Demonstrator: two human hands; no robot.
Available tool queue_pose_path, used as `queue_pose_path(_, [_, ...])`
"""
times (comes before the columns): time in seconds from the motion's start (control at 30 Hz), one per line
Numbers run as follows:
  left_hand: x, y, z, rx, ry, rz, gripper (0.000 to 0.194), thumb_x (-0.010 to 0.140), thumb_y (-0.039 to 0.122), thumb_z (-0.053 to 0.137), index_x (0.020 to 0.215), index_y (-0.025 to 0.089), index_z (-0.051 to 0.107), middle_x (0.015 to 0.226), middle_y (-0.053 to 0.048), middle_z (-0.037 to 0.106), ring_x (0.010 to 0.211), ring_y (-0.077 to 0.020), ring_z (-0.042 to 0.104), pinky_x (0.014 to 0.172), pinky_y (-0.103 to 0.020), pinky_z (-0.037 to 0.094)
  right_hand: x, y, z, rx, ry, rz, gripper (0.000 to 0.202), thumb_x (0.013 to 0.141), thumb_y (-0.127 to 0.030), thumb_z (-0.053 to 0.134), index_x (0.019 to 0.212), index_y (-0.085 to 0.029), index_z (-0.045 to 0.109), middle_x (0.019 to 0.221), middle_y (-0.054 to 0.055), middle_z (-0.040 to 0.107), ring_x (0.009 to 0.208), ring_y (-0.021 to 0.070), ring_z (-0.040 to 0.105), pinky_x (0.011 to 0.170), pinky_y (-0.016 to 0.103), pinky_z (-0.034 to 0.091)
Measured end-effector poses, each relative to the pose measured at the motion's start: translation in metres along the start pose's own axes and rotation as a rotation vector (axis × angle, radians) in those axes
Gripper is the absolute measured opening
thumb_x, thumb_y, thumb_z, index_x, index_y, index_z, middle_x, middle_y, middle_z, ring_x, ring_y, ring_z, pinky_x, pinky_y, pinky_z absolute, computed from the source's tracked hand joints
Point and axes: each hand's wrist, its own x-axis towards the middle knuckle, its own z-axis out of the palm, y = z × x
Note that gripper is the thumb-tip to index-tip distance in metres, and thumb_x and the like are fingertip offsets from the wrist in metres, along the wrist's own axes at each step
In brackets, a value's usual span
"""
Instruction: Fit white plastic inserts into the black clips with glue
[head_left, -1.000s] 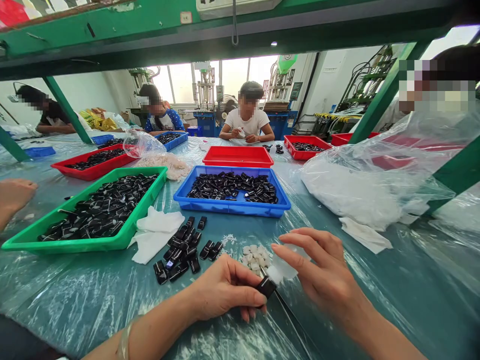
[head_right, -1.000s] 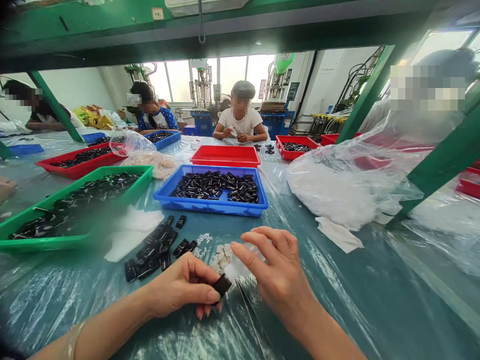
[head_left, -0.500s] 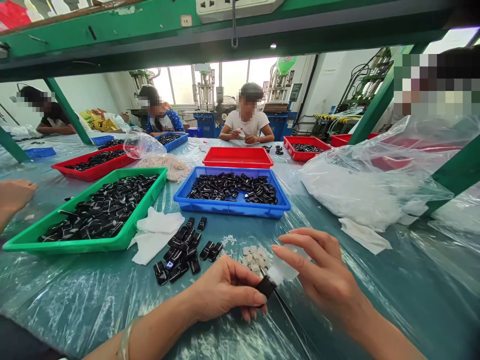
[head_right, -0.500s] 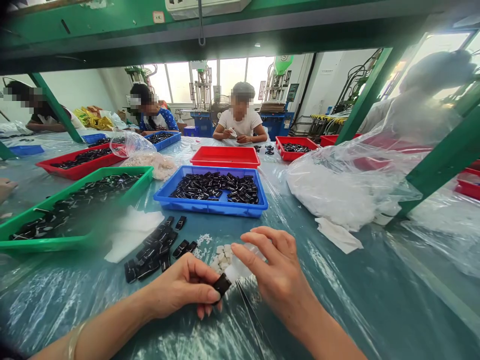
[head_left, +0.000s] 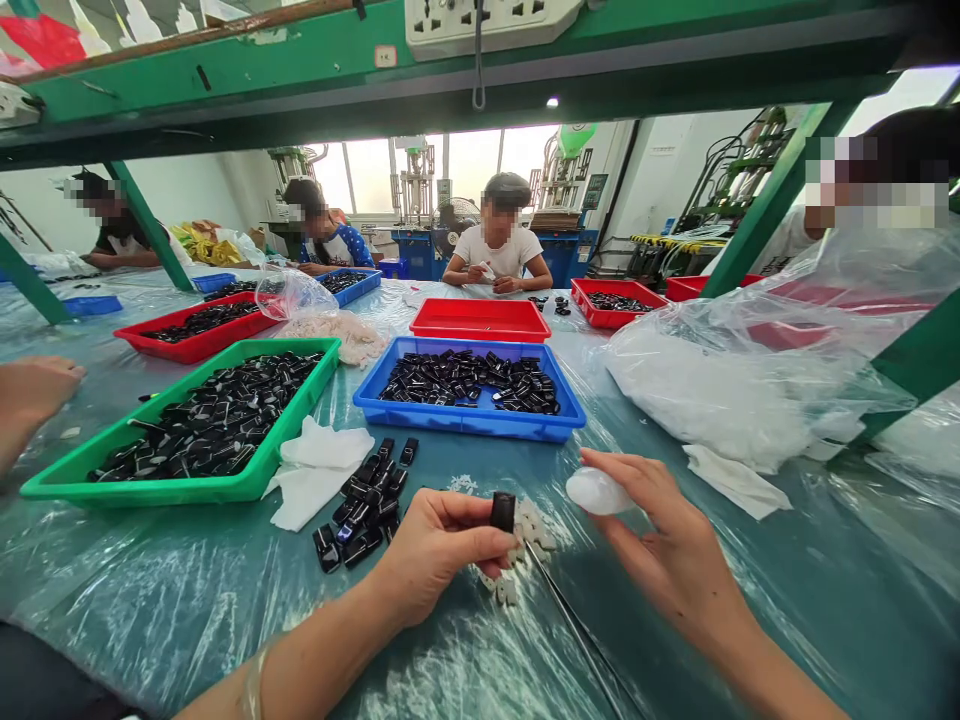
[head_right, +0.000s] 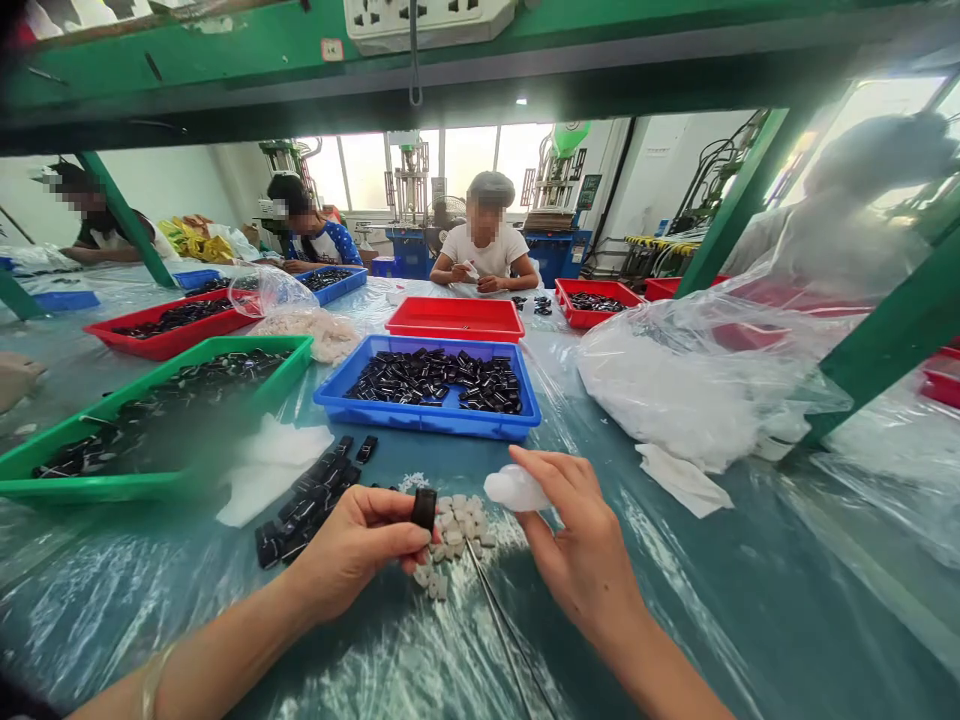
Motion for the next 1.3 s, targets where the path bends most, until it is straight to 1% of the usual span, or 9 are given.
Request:
queue_pose_path(0.1, [0.0009,0.0047,-0.0010,-0.051,0.079,0.023,0.024,0.057,0.027,0.078,0.073,0.009,0.074,0.064,-0.007,0.066,0.053,-0.0091,0.053,0.055,-0.023,0.044,-0.0031,0.0026,0.0045,0.068,-0.035,0.146,0.030,0.082,-0.025,0.055,0.112,-0.022,0.056,0.098,0.007,0.065,0.086,0.0207,0.062,0.066,0.030,0.051])
queue_pose_path(0.17, [0.0008,0.0081,-0.0008,-0.087,0.104,0.023,0.024,0.055,0.027,0.079,0.070,0.009,0.073,0.064,-0.007,0.066,0.053,-0.0090,0.053,0.053,-0.022,0.043,-0.0043,0.0026,0.0066,0.097,-0.059,0.205,0.030,0.081,-0.028,0.056,0.110,-0.021,0.058,0.099,0.007,0.067,0.086,0.0207,0.063,0.064,0.028,0.052])
queue_pose_path(0.33, [0.0005,0.0101,-0.0006,-0.124,0.097,0.010,0.024,0.055,0.026,0.080,0.069,0.008,0.073,0.065,-0.008,0.067,0.052,-0.0088,0.055,0.051,-0.020,0.043,-0.0035,-0.0006,0.0067,0.111,-0.083,0.205,0.031,0.079,-0.030,0.058,0.108,-0.021,0.060,0.103,0.007,0.068,0.091,0.0229,0.065,0.068,0.030,0.053])
queue_pose_path(0.43, [0.0008,0.0081,-0.0015,-0.122,0.089,0.008,0.024,0.055,0.027,0.080,0.069,0.009,0.073,0.066,-0.008,0.067,0.052,-0.0092,0.056,0.051,-0.021,0.043,-0.0027,-0.0014,0.0066,0.106,-0.090,0.229,0.031,0.078,-0.032,0.058,0.107,-0.022,0.060,0.100,0.006,0.070,0.088,0.0234,0.066,0.066,0.030,0.053])
queue_pose_path(0.6, [0.0011,0.0077,-0.0022,-0.093,0.101,0.030,0.025,0.054,0.027,0.080,0.070,0.009,0.073,0.065,-0.007,0.066,0.054,-0.0104,0.055,0.053,-0.022,0.043,-0.0038,0.0017,0.0091,0.104,-0.141,0.359,0.029,0.075,-0.035,0.059,0.100,-0.022,0.063,0.093,0.004,0.071,0.080,0.0235,0.066,0.057,0.028,0.051])
queue_pose_path(0.7, [0.0010,0.0091,-0.0020,-0.084,0.106,0.043,0.024,0.053,0.027,0.080,0.069,0.010,0.073,0.065,-0.007,0.066,0.055,-0.0103,0.054,0.053,-0.022,0.043,-0.0040,0.0028,0.0097,0.120,-0.163,0.425,0.027,0.073,-0.035,0.059,0.096,-0.021,0.063,0.087,0.003,0.071,0.076,0.0230,0.066,0.056,0.028,0.050])
queue_pose_path(0.9, [0.0014,0.0067,-0.0033,-0.091,0.084,0.024,0.023,0.056,0.027,0.079,0.069,0.010,0.073,0.061,-0.006,0.065,0.052,-0.0093,0.054,0.051,-0.021,0.042,-0.0028,-0.0014,0.0078,0.135,-0.194,0.428,0.030,0.074,-0.039,0.059,0.097,-0.020,0.062,0.084,0.002,0.070,0.072,0.0213,0.064,0.062,0.029,0.050])
queue_pose_path(1.1, [0.0019,0.0018,-0.0041,-0.044,0.043,0.012,0.024,0.058,0.028,0.078,0.073,0.009,0.074,0.064,-0.007,0.067,0.053,-0.0097,0.054,0.052,-0.022,0.042,-0.0019,-0.0057,0.0057,0.145,-0.180,0.383,0.030,0.074,-0.037,0.060,0.099,-0.022,0.063,0.089,0.003,0.071,0.077,0.0229,0.065,0.060,0.028,0.051])
queue_pose_path(1.3, [0.0003,0.0028,-0.0003,0.011,0.043,0.052,0.018,0.053,0.021,0.079,0.069,0.013,0.075,0.071,-0.006,0.067,0.059,-0.0111,0.054,0.053,-0.022,0.044,-0.0033,-0.0030,0.0074,0.165,-0.193,0.437,0.030,0.073,-0.036,0.060,0.100,-0.022,0.063,0.092,0.002,0.070,0.081,0.0237,0.065,0.055,0.027,0.049])
